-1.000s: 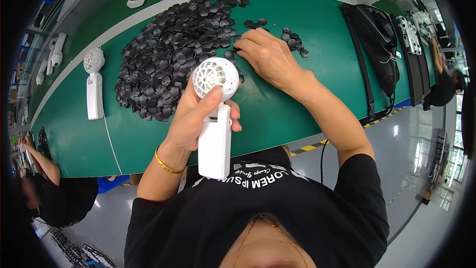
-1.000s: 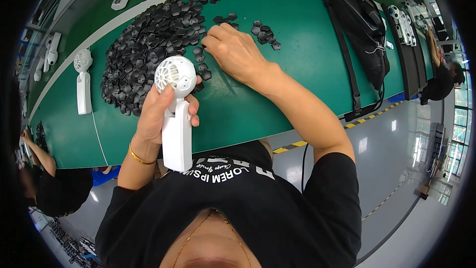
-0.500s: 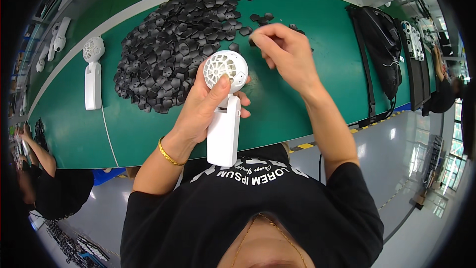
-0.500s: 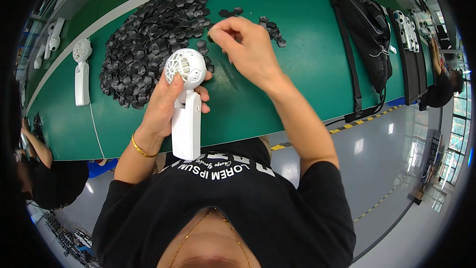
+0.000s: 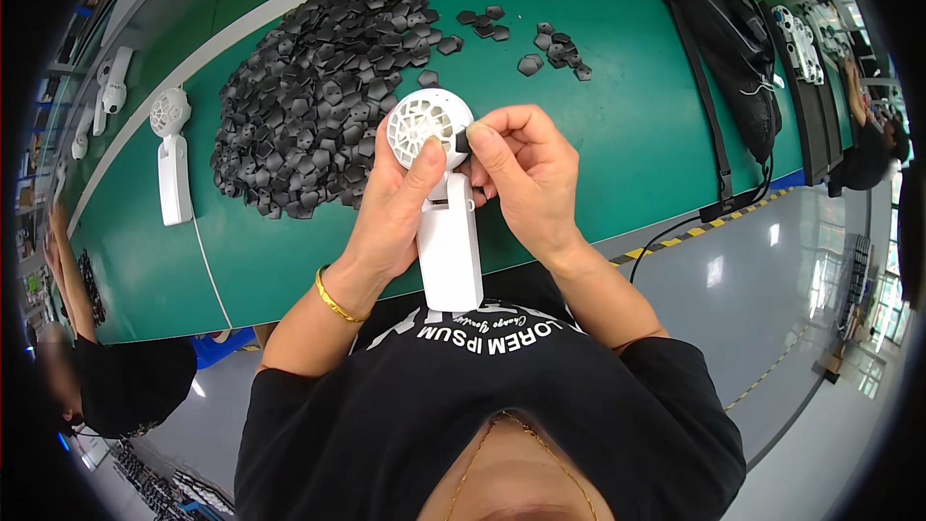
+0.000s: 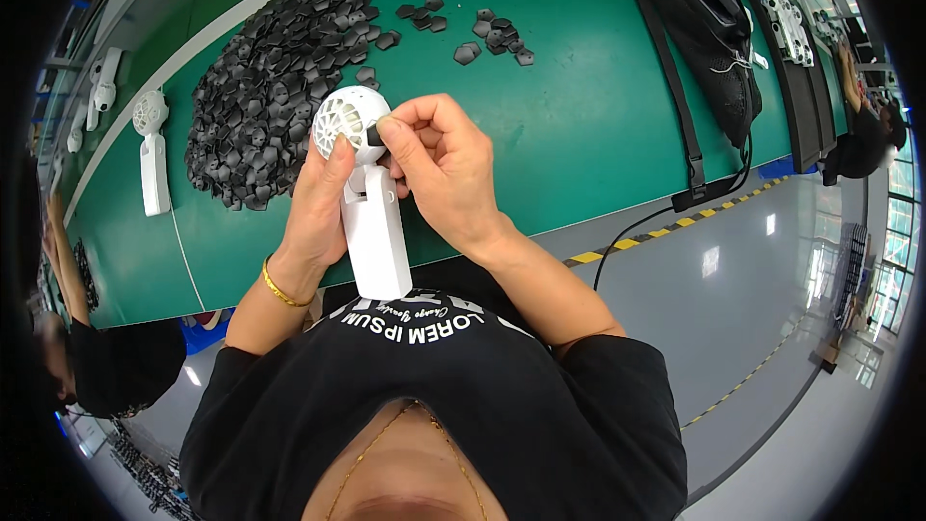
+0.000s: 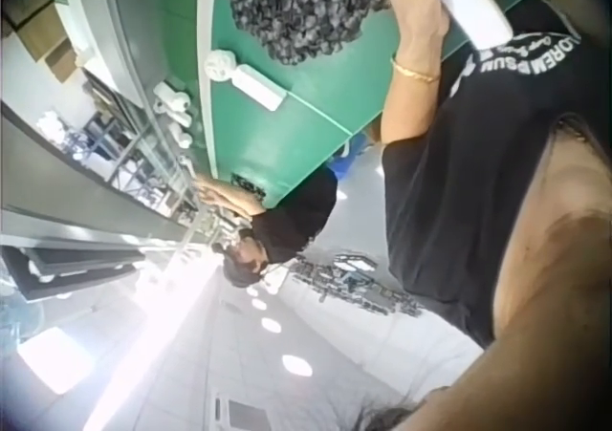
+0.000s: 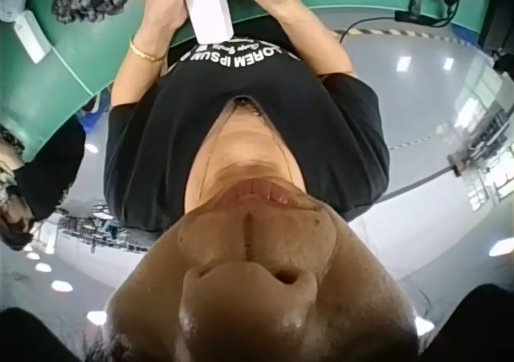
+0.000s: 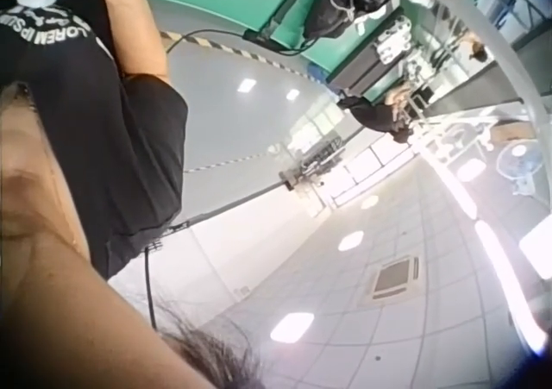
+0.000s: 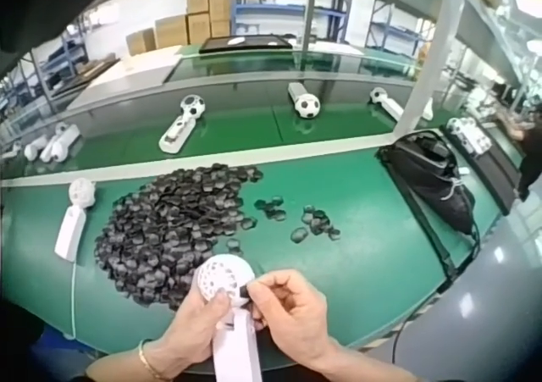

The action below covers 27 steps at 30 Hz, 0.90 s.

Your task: The person is manually assembling handheld fans by attaching circular fan guards to the base units.

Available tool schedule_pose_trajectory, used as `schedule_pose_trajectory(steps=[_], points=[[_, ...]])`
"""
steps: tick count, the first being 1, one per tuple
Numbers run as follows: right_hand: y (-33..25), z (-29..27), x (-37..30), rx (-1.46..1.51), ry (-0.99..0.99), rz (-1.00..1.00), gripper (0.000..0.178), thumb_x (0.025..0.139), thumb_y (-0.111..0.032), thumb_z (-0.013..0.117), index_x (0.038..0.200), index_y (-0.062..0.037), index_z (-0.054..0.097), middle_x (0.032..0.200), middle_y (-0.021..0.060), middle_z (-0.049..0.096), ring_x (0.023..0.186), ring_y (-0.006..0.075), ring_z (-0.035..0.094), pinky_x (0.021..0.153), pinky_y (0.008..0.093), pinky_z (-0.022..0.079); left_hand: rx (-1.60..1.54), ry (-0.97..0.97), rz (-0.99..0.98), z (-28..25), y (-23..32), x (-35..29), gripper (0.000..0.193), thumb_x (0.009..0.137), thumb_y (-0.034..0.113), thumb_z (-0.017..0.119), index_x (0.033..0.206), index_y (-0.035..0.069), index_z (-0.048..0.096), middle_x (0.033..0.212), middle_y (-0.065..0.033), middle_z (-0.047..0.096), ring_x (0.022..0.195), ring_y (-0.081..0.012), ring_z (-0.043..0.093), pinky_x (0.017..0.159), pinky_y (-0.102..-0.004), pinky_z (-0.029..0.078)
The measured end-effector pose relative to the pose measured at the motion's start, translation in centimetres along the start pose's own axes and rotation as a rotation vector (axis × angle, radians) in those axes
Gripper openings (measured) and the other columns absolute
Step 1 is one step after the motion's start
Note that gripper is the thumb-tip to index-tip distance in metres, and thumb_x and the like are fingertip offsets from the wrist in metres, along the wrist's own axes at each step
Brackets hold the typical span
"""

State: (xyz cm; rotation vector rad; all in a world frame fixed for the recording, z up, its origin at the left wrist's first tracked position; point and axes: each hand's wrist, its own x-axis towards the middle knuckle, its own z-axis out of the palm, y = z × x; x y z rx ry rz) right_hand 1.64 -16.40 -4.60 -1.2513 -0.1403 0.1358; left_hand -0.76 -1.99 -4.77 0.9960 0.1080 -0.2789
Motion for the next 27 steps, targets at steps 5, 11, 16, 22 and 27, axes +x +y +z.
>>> schedule_pose_trajectory(steps=[5,11,16,22,27], points=[[0.0,-0.2,0.1,-0.079,-0.004,0.004,0.011,0.094,-0.010,0.061,0.094,-0.0007,0.055,0.074,0.0026,0.061,0.061,0.0051,0.056,0.052,0.0178,0.046,-0.026,-0.001,-0.025,0.0,0.0,0.1,0.059,0.096,0.035,0.057,0.134,0.009,0.022,0.112,-0.0113,0.053,0.087,-0.0189,0.063,0.070,-0.0334,0.058],[0.5,-0.4,0.5,-0.161,0.030,-0.037,0.017,0.093,-0.014,0.064,0.086,-0.0021,0.053,0.069,0.0002,0.061,0.056,0.0036,0.056,0.045,0.0190,0.047,0.003,0.023,0.011,0.6,-0.1,0.1,0.058,0.096,0.034,0.057,0.134,0.009,0.022,0.111,-0.0110,0.053,0.087,-0.0183,0.063,0.070,-0.0334,0.058],[0.2,-1.1,0.8,-0.190,-0.024,-0.031,0.017,0.092,-0.013,0.064,0.086,-0.0027,0.053,0.070,0.0009,0.060,0.059,0.0041,0.058,0.048,0.0190,0.046,0.019,-0.003,-0.018,0.1,-0.1,0.1,0.059,0.095,0.035,0.058,0.135,0.009,0.021,0.110,-0.0109,0.054,0.086,-0.0175,0.063,0.068,-0.0334,0.058],[-1.1,-1.8,0.9,-0.378,-0.128,-0.059,0.015,0.092,-0.011,0.064,0.086,-0.0028,0.053,0.075,0.0004,0.059,0.063,0.0035,0.055,0.053,0.0193,0.045,0.006,-0.021,-0.075,0.2,-0.1,0.0,0.061,0.095,0.037,0.058,0.135,0.009,0.021,0.109,-0.0110,0.054,0.083,-0.0169,0.063,0.065,-0.0333,0.059],[-1.2,-1.8,0.7,-0.453,-0.086,-0.136,0.016,0.089,-0.010,0.067,0.083,-0.0026,0.054,0.074,0.0008,0.059,0.061,0.0050,0.052,0.053,0.0220,0.044,0.028,-0.012,-0.053,0.4,-0.2,0.1,0.063,0.095,0.038,0.058,0.136,0.009,0.021,0.108,-0.0115,0.055,0.080,-0.0168,0.063,0.064,-0.0328,0.059]])
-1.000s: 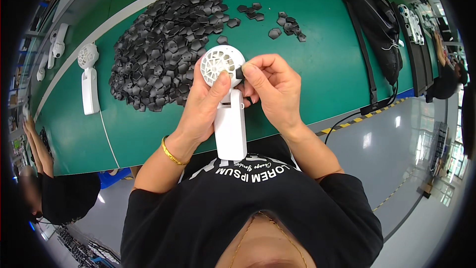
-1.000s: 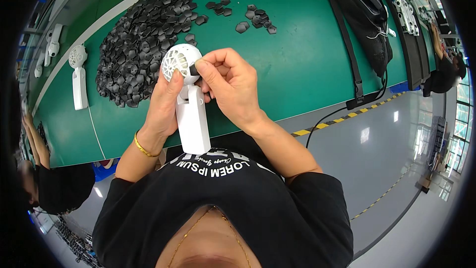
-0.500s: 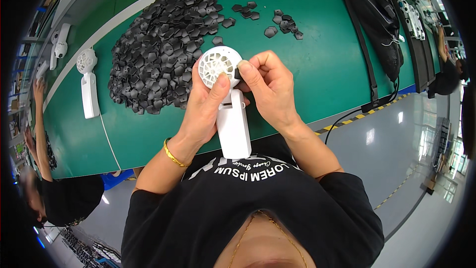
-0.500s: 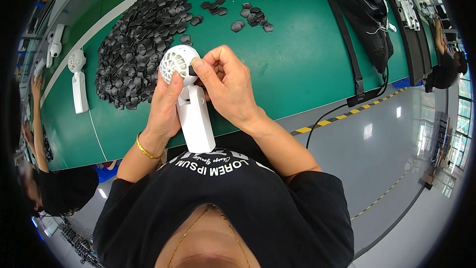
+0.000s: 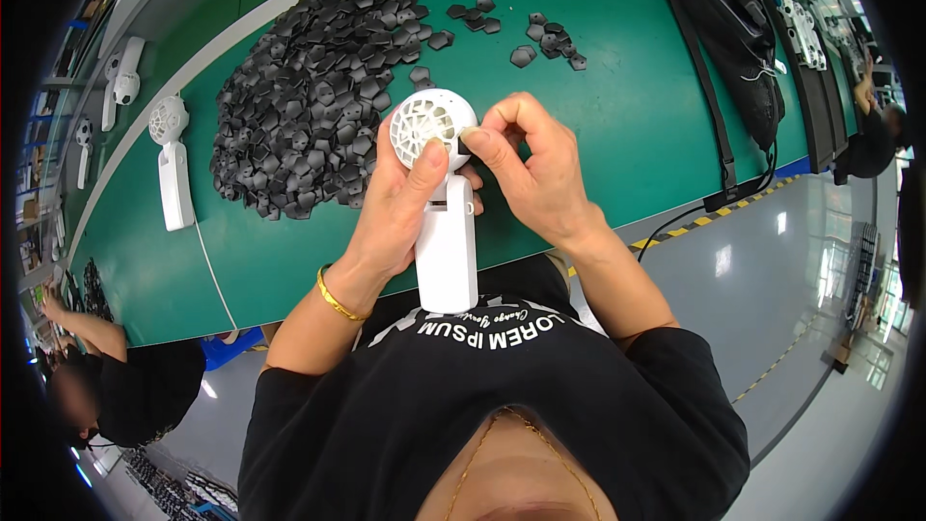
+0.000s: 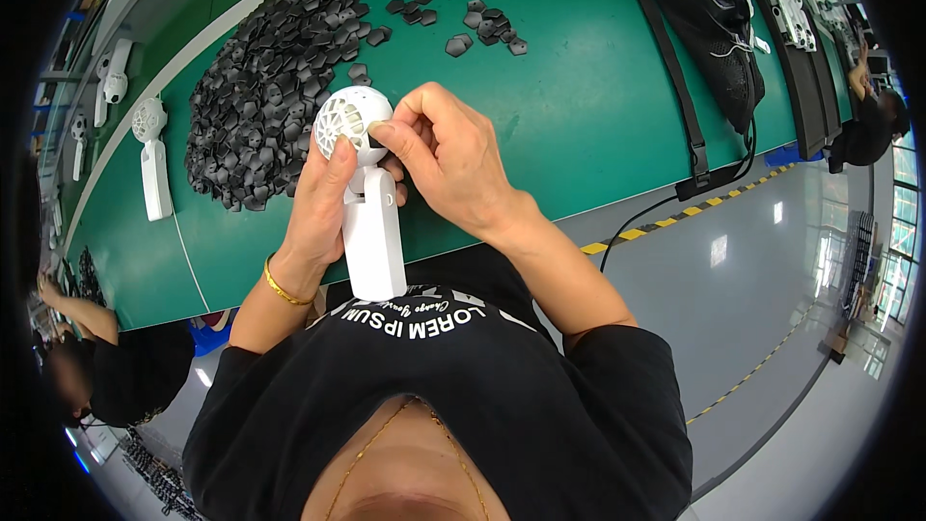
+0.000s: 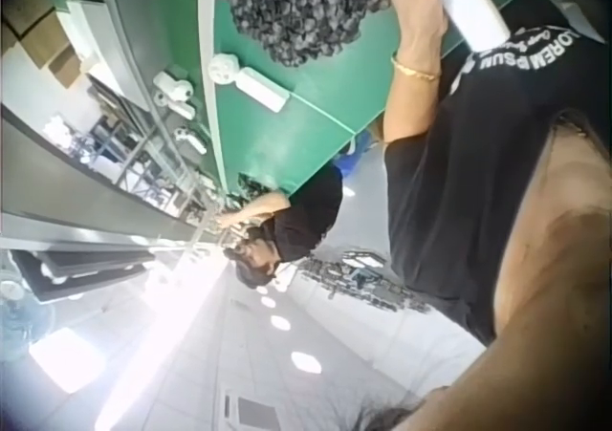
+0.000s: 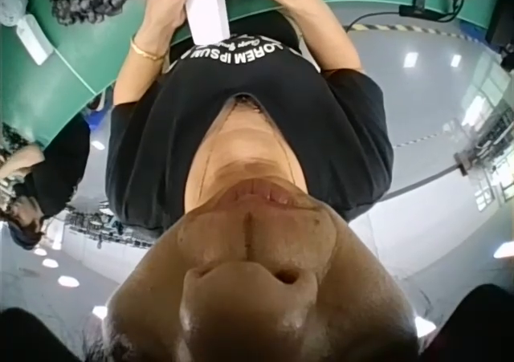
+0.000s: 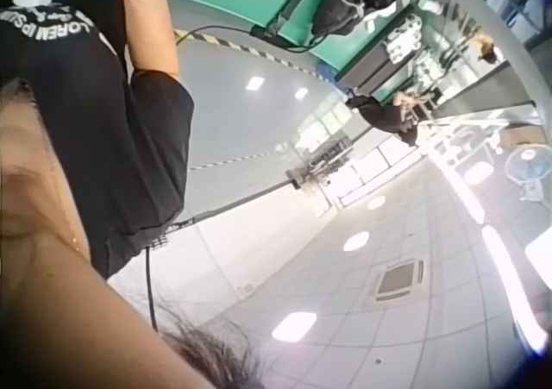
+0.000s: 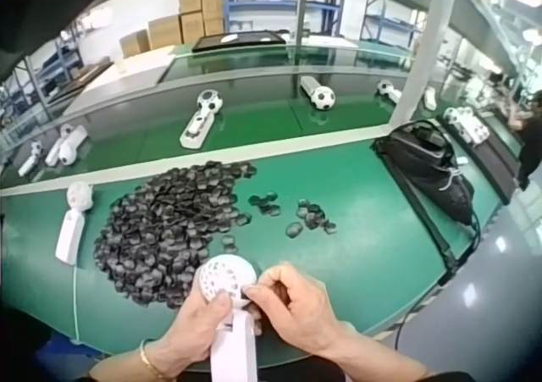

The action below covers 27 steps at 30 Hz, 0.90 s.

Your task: The person is manually assembling handheld fans by attaching circular fan guards to the base units.

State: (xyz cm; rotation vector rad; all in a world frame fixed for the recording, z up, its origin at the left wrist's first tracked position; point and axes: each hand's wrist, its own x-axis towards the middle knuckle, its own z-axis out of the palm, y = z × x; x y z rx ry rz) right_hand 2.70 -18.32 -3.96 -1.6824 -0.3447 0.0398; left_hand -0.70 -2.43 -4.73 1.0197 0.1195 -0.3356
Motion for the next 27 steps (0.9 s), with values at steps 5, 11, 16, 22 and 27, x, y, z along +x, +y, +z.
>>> schedule_pose_trajectory(steps=[5,11,16,22,27], points=[[0.8,-1.5,1.4,-0.194,-0.079,-0.258,0.017,0.084,-0.009,0.072,0.081,-0.0027,0.056,0.073,0.0019,0.057,0.060,0.0078,0.050,0.053,0.0234,0.042,0.015,-0.022,-0.049,-0.1,0.5,-0.2,0.065,0.095,0.039,0.058,0.137,0.008,0.020,0.108,-0.0119,0.055,0.080,-0.0171,0.064,0.063,-0.0328,0.059],[0.5,-1.7,1.6,-0.264,-0.118,-0.302,0.018,0.085,-0.010,0.071,0.081,-0.0017,0.056,0.073,0.0021,0.055,0.061,0.0078,0.051,0.053,0.0239,0.042,0.033,-0.041,-0.058,-0.3,0.6,-0.1,0.064,0.095,0.039,0.057,0.137,0.007,0.020,0.109,-0.0120,0.055,0.080,-0.0175,0.064,0.062,-0.0328,0.059],[-0.1,0.1,0.4,-0.116,-0.017,-0.114,0.019,0.091,-0.014,0.066,0.083,-0.0021,0.054,0.072,0.0004,0.055,0.061,0.0058,0.050,0.051,0.0224,0.042,0.003,0.004,0.014,0.3,0.4,0.0,0.063,0.096,0.037,0.057,0.137,0.007,0.020,0.111,-0.0120,0.054,0.081,-0.0177,0.064,0.064,-0.0331,0.059],[0.5,1.9,-0.2,0.205,0.092,0.125,0.020,0.097,-0.019,0.058,0.086,-0.0040,0.050,0.068,-0.0014,0.054,0.056,0.0036,0.049,0.046,0.0192,0.039,0.053,0.064,0.150,1.0,0.2,-0.1,0.062,0.097,0.032,0.055,0.139,0.006,0.017,0.116,-0.0117,0.052,0.093,-0.0165,0.061,0.074,-0.0320,0.057],[0.6,2.6,-0.2,0.168,0.135,0.094,0.019,0.098,-0.018,0.057,0.087,-0.0043,0.050,0.070,-0.0031,0.053,0.059,0.0018,0.047,0.047,0.0177,0.039,0.124,0.150,0.247,0.5,-0.9,0.2,0.063,0.098,0.029,0.054,0.141,0.004,0.014,0.121,-0.0109,0.049,0.103,-0.0152,0.056,0.085,-0.0299,0.052]])
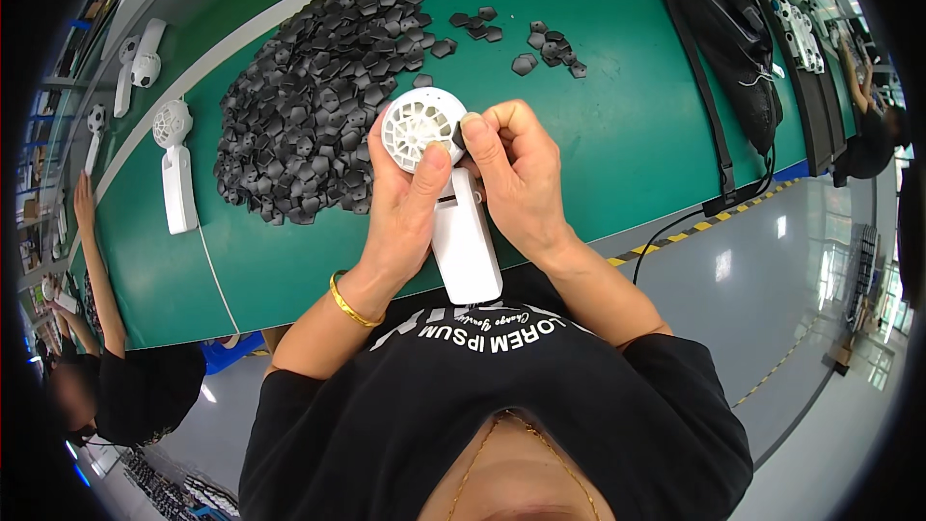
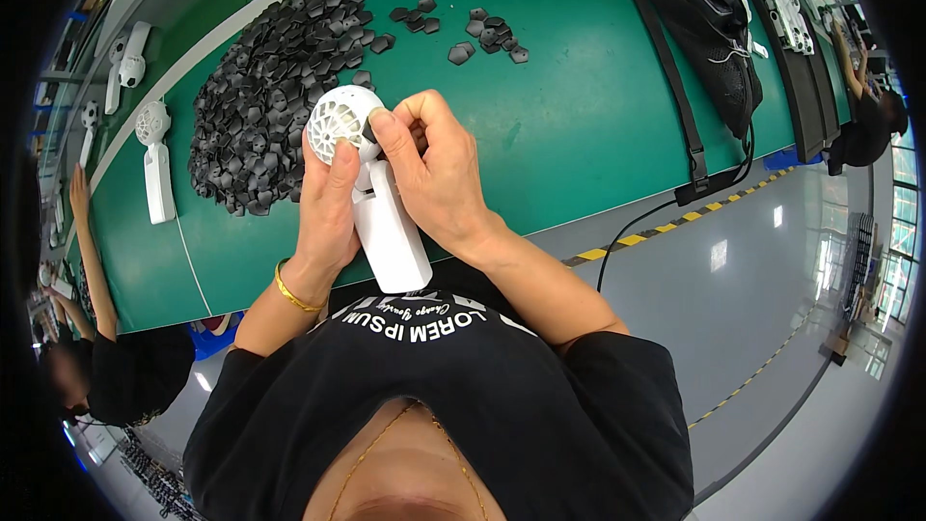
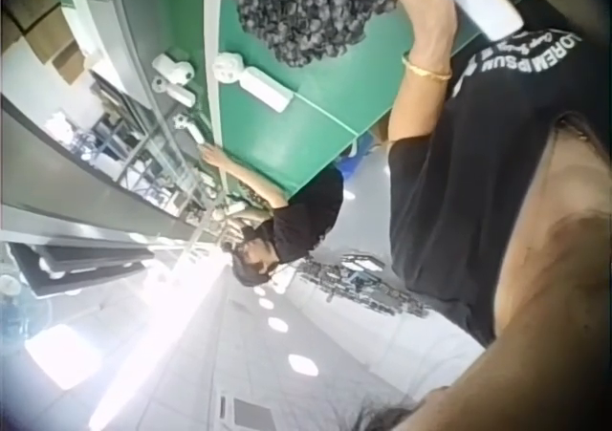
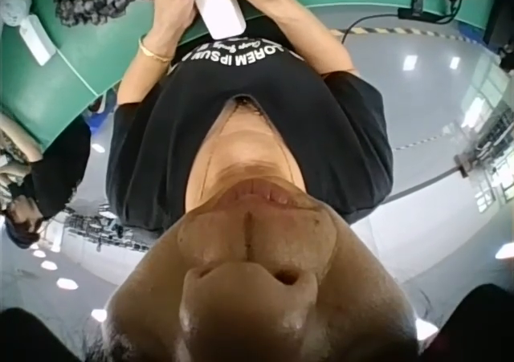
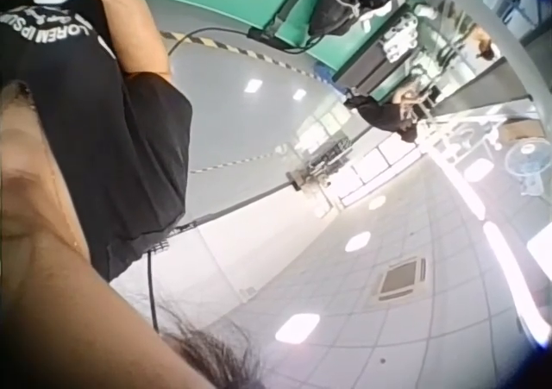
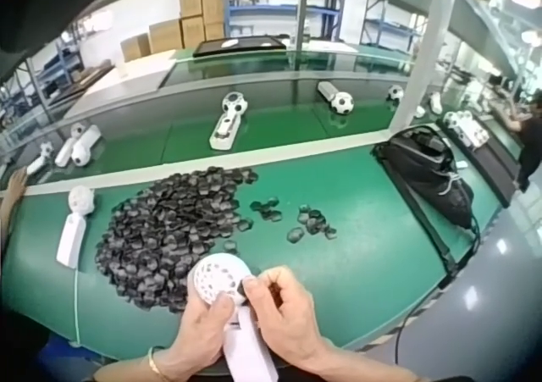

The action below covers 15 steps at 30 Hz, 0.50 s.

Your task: The person is manually assembling handheld fans by attaching circular fan guards to the base units.

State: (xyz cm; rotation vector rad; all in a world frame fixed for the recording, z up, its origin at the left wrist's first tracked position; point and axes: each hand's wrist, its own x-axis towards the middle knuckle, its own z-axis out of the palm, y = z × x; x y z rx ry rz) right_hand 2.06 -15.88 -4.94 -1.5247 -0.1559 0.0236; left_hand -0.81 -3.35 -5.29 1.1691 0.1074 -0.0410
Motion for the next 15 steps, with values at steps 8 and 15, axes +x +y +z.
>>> schedule_pose_trajectory(steps=[8,15], points=[[0.9,-0.1,-0.4,0.160,-0.027,-0.018,0.017,0.096,-0.017,0.059,0.100,-0.0020,0.051,0.092,0.0033,0.056,0.069,0.0032,0.051,0.054,0.0181,0.044,0.113,-0.003,0.127,-0.4,-0.6,-0.7,0.065,0.098,0.028,0.055,0.141,0.004,0.013,0.123,-0.0116,0.048,0.104,-0.0155,0.056,0.085,-0.0298,0.052],[-0.1,-2.8,0.7,0.203,-0.354,0.174,0.038,0.094,-0.014,0.061,0.125,0.0019,0.047,0.106,0.0076,0.058,0.083,0.0080,0.056,0.066,0.0207,0.049,-0.009,-0.158,-0.054,-0.2,0.4,-0.9,0.065,0.095,0.032,0.058,0.139,0.010,0.015,0.117,-0.0136,0.049,0.084,-0.0182,0.063,0.063,-0.0321,0.059]])
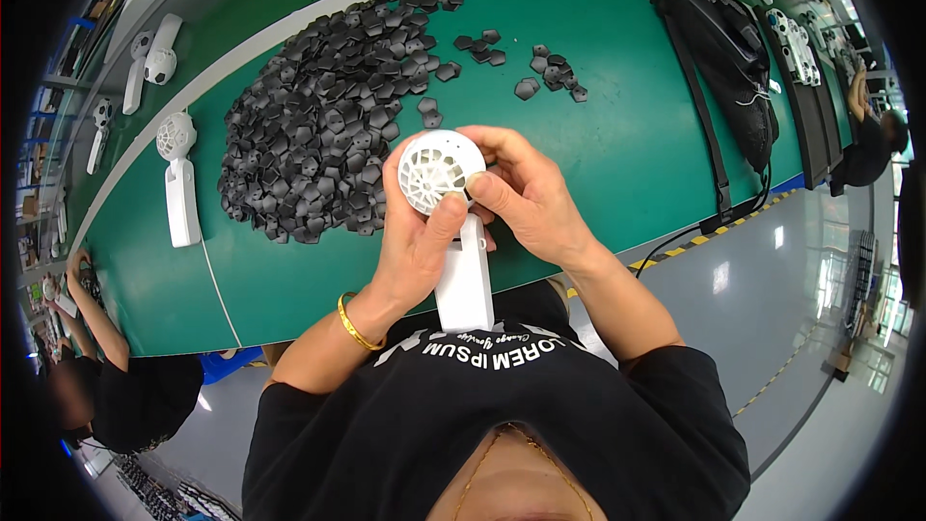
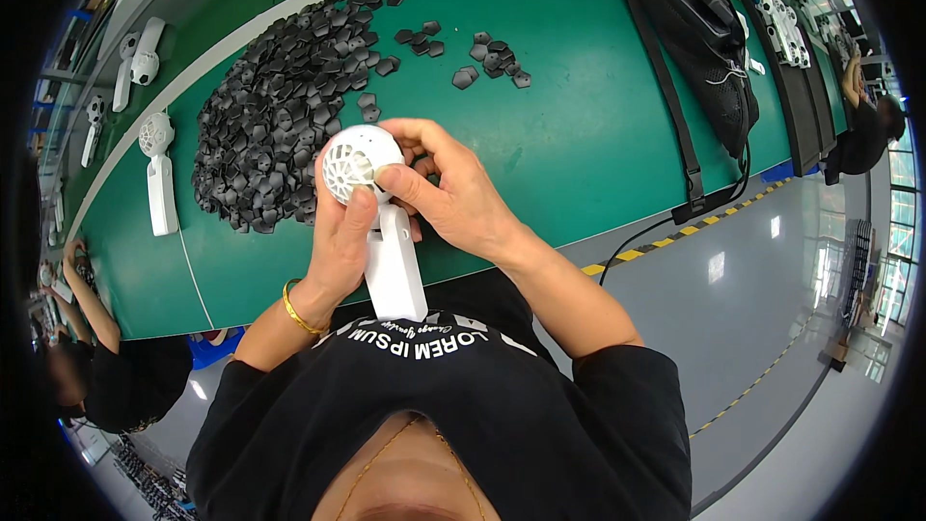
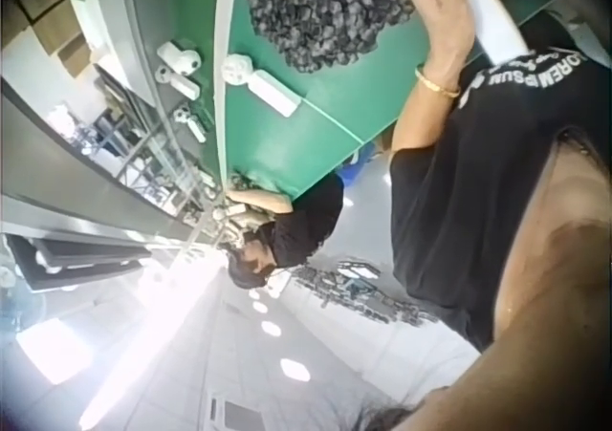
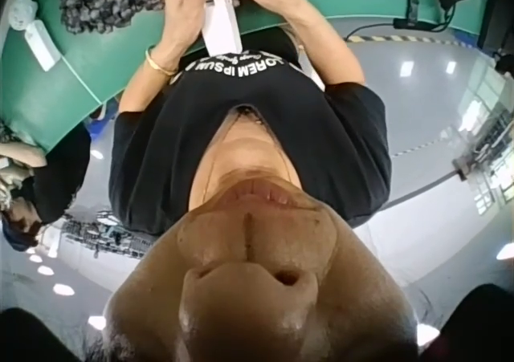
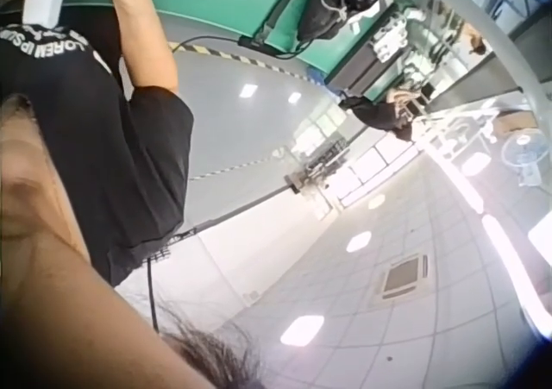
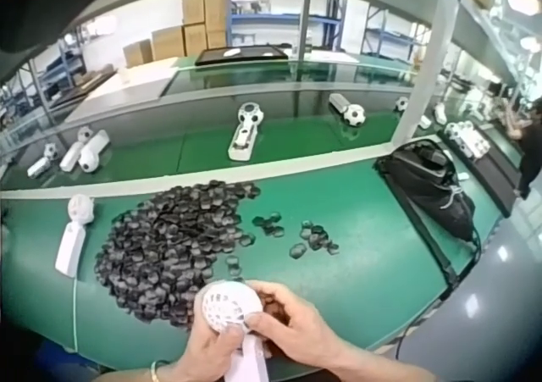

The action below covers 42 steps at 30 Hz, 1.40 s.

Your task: The person is manually assembling handheld fans by attaching circular fan guards to the base units.

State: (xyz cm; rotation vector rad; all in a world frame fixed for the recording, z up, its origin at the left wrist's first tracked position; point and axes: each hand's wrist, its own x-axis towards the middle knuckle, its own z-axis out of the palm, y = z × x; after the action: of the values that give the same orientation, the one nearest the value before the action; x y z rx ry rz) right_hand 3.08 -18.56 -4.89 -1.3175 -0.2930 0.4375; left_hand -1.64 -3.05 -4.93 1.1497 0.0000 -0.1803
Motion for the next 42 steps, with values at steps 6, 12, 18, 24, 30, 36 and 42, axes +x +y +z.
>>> schedule_pose_trajectory(steps=[6,12,18,24,30,36,42], points=[[-0.9,-2.1,1.6,-0.128,-0.038,-0.007,0.033,0.092,-0.015,0.063,0.119,0.0022,0.056,0.102,0.0069,0.062,0.089,0.0087,0.059,0.069,0.0229,0.050,-0.027,-0.035,-0.115,-0.2,0.4,0.4,0.070,0.093,0.030,0.062,0.140,0.010,0.015,0.116,-0.0126,0.050,0.085,-0.0179,0.062,0.064,-0.0323,0.059],[-3.2,-6.6,7.3,-0.875,0.298,-0.122,0.018,0.087,-0.017,0.067,0.096,-0.0010,0.068,0.086,0.0042,0.066,0.087,0.0131,0.062,0.072,0.0281,0.049,0.032,-0.185,-0.219,-0.6,0.8,0.6,0.079,0.088,0.027,0.070,0.141,0.008,0.016,0.117,-0.0122,0.049,0.089,-0.0167,0.060,0.068,-0.0318,0.058],[-2.5,-7.6,11.0,-1.258,0.248,-0.385,0.018,0.084,-0.015,0.067,0.097,-0.0024,0.068,0.087,0.0076,0.067,0.084,0.0217,0.062,0.071,0.0329,0.050,0.077,-0.197,-0.194,-0.8,0.5,0.5,0.080,0.087,0.028,0.072,0.141,0.006,0.017,0.119,-0.0120,0.049,0.095,-0.0159,0.058,0.070,-0.0312,0.057],[-1.9,-7.2,11.8,-1.557,0.111,-0.551,0.012,0.084,-0.012,0.065,0.092,-0.0034,0.068,0.084,0.0090,0.065,0.084,0.0250,0.062,0.070,0.0390,0.052,0.081,-0.189,-0.171,-1.0,0.2,0.3,0.080,0.087,0.027,0.071,0.141,0.007,0.017,0.117,-0.0118,0.050,0.093,-0.0159,0.058,0.070,-0.0311,0.057],[-2.6,-6.1,13.1,-1.937,-0.035,-0.573,0.008,0.083,-0.008,0.063,0.087,-0.0024,0.066,0.084,0.0116,0.064,0.080,0.0282,0.063,0.066,0.0381,0.052,0.011,-0.153,-0.224,-0.9,0.6,0.9,0.075,0.090,0.028,0.068,0.141,0.008,0.016,0.112,-0.0113,0.051,0.087,-0.0166,0.061,0.068,-0.0323,0.058],[-3.4,-6.5,12.9,-1.541,0.095,-0.412,0.011,0.083,-0.007,0.064,0.087,0.0031,0.065,0.082,0.0130,0.066,0.069,0.0239,0.064,0.058,0.0333,0.051,-0.072,-0.100,-0.187,-0.5,0.4,1.1,0.070,0.093,0.028,0.063,0.141,0.009,0.016,0.110,-0.0109,0.052,0.085,-0.0182,0.062,0.068,-0.0355,0.059],[-3.2,-3.5,2.8,-0.271,0.141,-0.108,0.015,0.089,-0.011,0.066,0.095,0.0023,0.066,0.080,0.0027,0.063,0.066,0.0081,0.055,0.057,0.0231,0.047,-0.125,-0.062,-0.187,-0.4,0.2,0.8,0.070,0.093,0.028,0.063,0.141,0.010,0.016,0.110,-0.0107,0.052,0.085,-0.0181,0.062,0.068,-0.0358,0.060]])
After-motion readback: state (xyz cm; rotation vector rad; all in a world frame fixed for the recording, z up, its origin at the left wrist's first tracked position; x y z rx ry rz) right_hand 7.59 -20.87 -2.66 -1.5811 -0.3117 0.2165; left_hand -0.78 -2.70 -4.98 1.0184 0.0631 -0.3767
